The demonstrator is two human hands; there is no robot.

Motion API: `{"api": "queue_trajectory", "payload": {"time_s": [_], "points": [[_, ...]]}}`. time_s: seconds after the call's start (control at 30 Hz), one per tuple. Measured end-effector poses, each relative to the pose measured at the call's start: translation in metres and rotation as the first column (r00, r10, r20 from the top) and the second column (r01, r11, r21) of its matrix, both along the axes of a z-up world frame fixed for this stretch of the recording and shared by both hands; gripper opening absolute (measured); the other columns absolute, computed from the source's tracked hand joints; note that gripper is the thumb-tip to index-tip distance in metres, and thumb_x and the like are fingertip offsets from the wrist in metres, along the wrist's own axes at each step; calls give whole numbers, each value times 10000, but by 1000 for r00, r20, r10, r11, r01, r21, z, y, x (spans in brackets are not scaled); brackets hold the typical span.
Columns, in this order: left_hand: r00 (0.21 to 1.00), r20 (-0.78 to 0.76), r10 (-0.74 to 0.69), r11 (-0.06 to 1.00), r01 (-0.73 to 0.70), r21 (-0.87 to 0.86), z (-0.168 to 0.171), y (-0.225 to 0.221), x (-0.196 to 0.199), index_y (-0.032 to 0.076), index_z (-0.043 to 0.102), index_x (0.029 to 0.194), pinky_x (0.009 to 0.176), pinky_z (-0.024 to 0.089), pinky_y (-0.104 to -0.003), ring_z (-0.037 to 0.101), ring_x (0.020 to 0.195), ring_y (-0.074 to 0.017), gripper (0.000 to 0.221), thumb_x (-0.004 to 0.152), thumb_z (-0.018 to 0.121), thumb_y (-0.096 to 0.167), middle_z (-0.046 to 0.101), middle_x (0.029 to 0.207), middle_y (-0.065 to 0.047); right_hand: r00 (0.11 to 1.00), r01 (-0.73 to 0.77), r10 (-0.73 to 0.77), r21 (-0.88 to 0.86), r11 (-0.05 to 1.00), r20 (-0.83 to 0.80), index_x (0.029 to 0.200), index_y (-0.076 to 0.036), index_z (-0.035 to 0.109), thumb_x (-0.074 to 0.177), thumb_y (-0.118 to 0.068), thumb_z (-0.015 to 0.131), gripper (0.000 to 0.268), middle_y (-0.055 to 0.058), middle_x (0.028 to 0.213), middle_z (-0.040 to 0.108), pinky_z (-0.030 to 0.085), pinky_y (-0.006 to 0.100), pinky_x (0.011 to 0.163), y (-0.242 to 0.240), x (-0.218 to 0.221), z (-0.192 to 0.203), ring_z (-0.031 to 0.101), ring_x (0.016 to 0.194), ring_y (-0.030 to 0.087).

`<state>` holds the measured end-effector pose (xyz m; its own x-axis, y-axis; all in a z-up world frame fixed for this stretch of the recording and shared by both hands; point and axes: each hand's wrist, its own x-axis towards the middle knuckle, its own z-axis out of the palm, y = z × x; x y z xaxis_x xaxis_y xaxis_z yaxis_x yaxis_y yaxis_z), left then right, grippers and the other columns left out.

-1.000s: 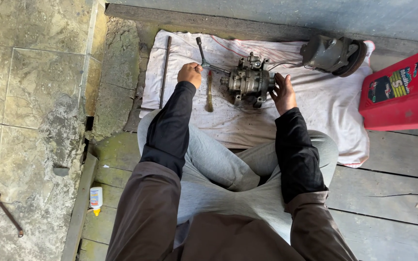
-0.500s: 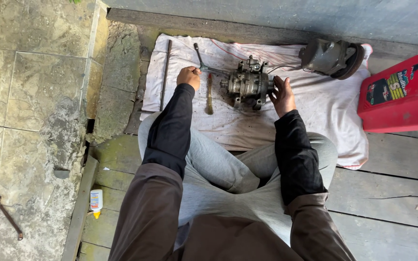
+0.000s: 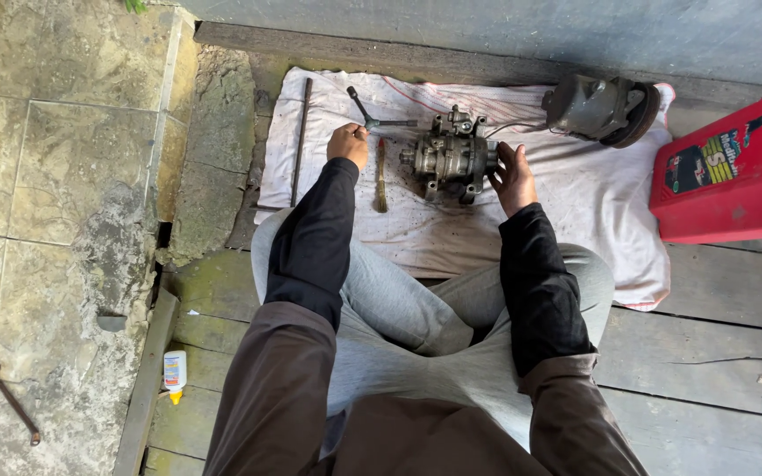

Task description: Cleaning and inspecting a mechanical engine component using a brush and a small tool

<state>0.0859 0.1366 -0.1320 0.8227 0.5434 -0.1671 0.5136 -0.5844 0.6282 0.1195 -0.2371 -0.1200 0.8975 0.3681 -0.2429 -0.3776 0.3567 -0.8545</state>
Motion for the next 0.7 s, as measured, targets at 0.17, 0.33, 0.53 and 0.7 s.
{"api": "queue_trajectory", "payload": {"time_s": [0.17, 0.33, 0.53, 0.7], "points": [[992, 127, 12, 987, 9, -160, 22, -30, 5, 182, 716, 1197, 1028, 549, -458, 677, 1180, -328, 298, 1002, 522, 299, 736, 1212, -102, 1000, 17, -17, 0, 1000, -1, 1619, -79, 268, 1051, -734, 394, 877, 154, 1671, 207, 104, 627, 1236, 2, -2, 1, 126, 1525, 495], [966, 245, 81, 959, -9, -283, 12, -32, 19, 180, 692, 1202, 881, 604, -369, 773, 898, -202, 269, 1022, 508, 258, 770, 928, -72, 999, 31, -30, -34, 999, 30, 1613, -65, 280, 1085, -677, 390, 816, 178, 1663, 231, 166, 639, 1219, 3, -5, 7, 175, 1510, 512], [982, 46, 181, 967, -186, 171, -46, 38, 6, 214, 671, 1061, 963, 580, -412, 734, 1048, -273, 238, 988, 445, 207, 749, 1038, -51, 986, 42, -2, -235, 971, 167, 1601, -65, 302, 1104, -494, 606, 723, 245, 1637, 260, 258, 653, 1183, 3, -10, -2, 242, 1482, 520], [931, -289, 224, 970, -186, 155, -37, 47, 5, 180, 652, 1043, 879, 599, -447, 739, 1056, -274, 180, 961, 554, 307, 762, 1025, -64, 974, 45, 15, -261, 964, 225, 1582, -95, 373, 1105, -424, 607, 624, 270, 1600, 316, 280, 624, 1181, 10, -13, 20, 289, 1461, 514]]}}
